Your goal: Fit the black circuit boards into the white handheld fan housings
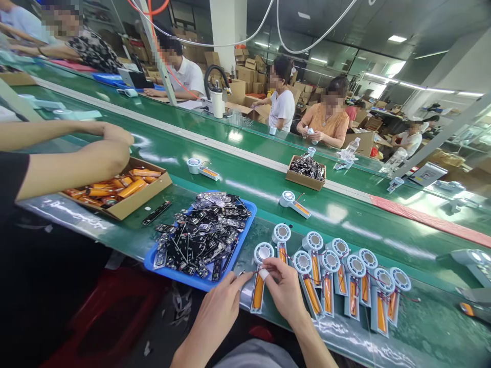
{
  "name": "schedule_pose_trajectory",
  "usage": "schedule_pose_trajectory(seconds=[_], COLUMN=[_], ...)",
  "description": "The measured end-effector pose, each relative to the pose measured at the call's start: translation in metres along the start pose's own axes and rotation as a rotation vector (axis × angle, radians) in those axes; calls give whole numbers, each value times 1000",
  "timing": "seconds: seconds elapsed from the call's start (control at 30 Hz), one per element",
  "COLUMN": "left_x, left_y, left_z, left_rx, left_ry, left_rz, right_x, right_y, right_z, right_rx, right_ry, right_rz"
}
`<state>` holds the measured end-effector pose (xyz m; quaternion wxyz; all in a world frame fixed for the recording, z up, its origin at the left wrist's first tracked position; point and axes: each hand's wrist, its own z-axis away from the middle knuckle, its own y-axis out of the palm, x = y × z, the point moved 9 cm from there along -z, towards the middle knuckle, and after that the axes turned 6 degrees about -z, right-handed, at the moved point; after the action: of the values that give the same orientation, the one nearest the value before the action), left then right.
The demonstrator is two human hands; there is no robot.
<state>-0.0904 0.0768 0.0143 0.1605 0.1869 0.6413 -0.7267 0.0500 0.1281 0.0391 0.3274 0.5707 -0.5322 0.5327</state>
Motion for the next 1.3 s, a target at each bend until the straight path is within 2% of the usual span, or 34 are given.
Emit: schedule_pose_trajectory(seconds=[0.17, 0.27, 0.4, 0.6, 0.77, 0.83, 0.97, 1.17, 1.3], left_x=[5, 14, 18, 8, -13, -21, -22, 3, 7], left_y=[-11, -12, -10, -14, -17, -15, -16, -21, -24], left_z=[-1, 0, 3, 10, 28, 32, 27, -2, -7], left_rx=[-207, -289, -330, -494, -748, -789, -740, -387, -283], left_ry=[52, -31, -115, -23, 145, 198, 245, 167, 187], left_rz=[207, 326, 429, 293, 107, 55, 58, 359, 475], right_x=[10, 18, 33, 39, 33, 31, 30, 27, 30], right_y=[-1, 3, 18, 31, 32, 33, 34, 21, 22], right_z=[-2, -1, 4, 1, 2, 3, 3, -10, -11], right_rx=[-35, -20, 47, 106, 76, 81, 134, 246, 343], right_ry=[-104, -180, -300, -259, -139, -128, -208, -220, -231], right_rz=[98, 168, 440, 646, 620, 618, 660, 428, 389])
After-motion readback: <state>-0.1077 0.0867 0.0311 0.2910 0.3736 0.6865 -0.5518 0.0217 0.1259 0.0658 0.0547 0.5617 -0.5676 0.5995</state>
